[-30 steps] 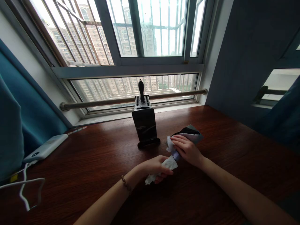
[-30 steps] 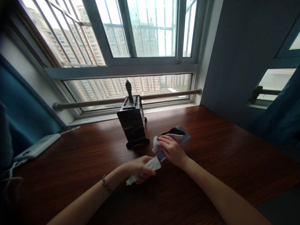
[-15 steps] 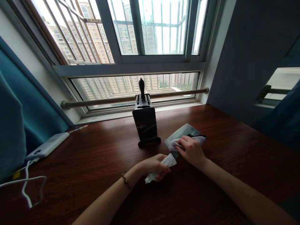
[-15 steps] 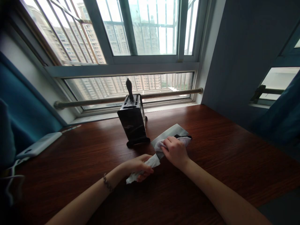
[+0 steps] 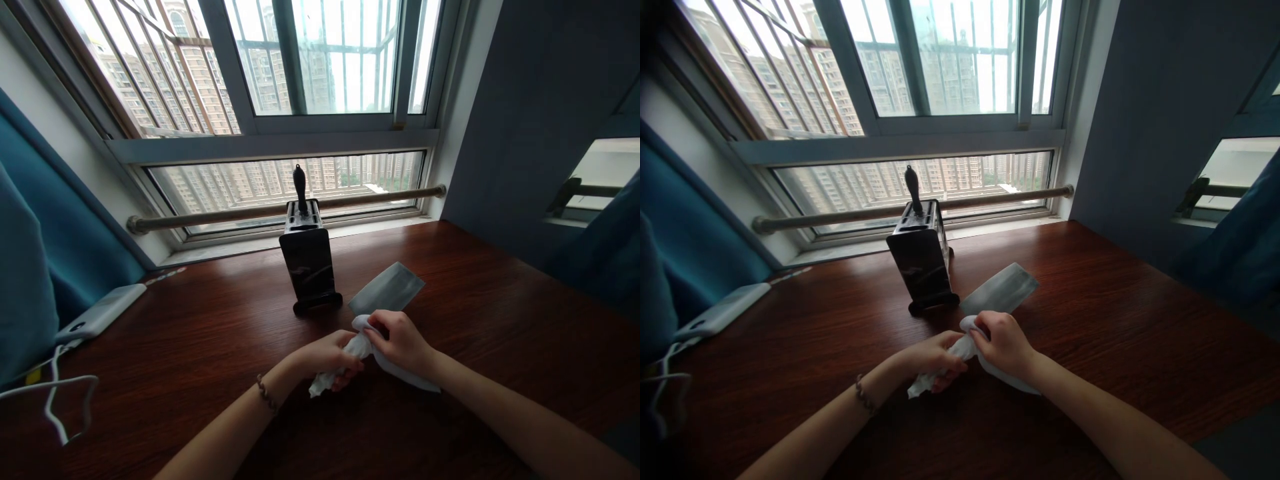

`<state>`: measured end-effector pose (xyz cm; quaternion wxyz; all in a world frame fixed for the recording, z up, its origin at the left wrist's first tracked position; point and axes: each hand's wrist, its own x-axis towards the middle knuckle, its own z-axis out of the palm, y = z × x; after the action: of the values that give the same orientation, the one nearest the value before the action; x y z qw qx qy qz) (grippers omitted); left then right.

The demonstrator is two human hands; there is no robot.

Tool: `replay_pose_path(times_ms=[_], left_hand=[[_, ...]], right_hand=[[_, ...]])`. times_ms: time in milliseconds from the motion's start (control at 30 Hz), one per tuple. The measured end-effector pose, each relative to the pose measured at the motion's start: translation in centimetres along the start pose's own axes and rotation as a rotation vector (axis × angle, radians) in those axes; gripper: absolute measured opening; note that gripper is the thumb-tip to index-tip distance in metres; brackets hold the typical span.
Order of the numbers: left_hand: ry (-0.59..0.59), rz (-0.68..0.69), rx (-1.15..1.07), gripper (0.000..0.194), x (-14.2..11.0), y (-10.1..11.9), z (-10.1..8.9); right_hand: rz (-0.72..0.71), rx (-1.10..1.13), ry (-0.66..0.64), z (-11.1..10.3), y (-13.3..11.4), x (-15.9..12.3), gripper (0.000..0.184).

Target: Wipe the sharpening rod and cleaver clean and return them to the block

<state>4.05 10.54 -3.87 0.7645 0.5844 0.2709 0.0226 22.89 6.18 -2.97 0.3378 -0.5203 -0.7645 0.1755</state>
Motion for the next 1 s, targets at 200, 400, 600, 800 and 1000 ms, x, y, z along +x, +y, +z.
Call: replay_pose_path(times_ms=[200, 400, 600, 800, 1000], left_hand=[[-0.019, 0.004, -0.048, 0.026, 0.1, 0.0, 0.0], [-0.007, -0.008, -0.045, 0.028, 0.0, 0.0, -0.1], [-0.019, -0.026, -0.052, 0.031, 0.0, 0.3, 0.1], [-0.021, 0.022, -0.042, 0.029, 0.1, -0.1, 0.1], [-0.006, 0.012, -0.042, 0.027, 0.0, -0.1, 0.1]], right_hand=[[0.114, -0.409, 0.119, -0.6, 0.8, 0.4, 0.017], [-0.073, -0.198, -0.024, -0.1, 0.6, 0.4, 0.018], [0.292, -0.663, 0.232, -3.9, 5.3, 2.2, 0.014], [0.205, -0.563, 0.251, -3.9, 6.0, 2.4, 0.014], [-0.031, -0.415, 0.082, -2.4, 4.0, 1.9, 0.013]])
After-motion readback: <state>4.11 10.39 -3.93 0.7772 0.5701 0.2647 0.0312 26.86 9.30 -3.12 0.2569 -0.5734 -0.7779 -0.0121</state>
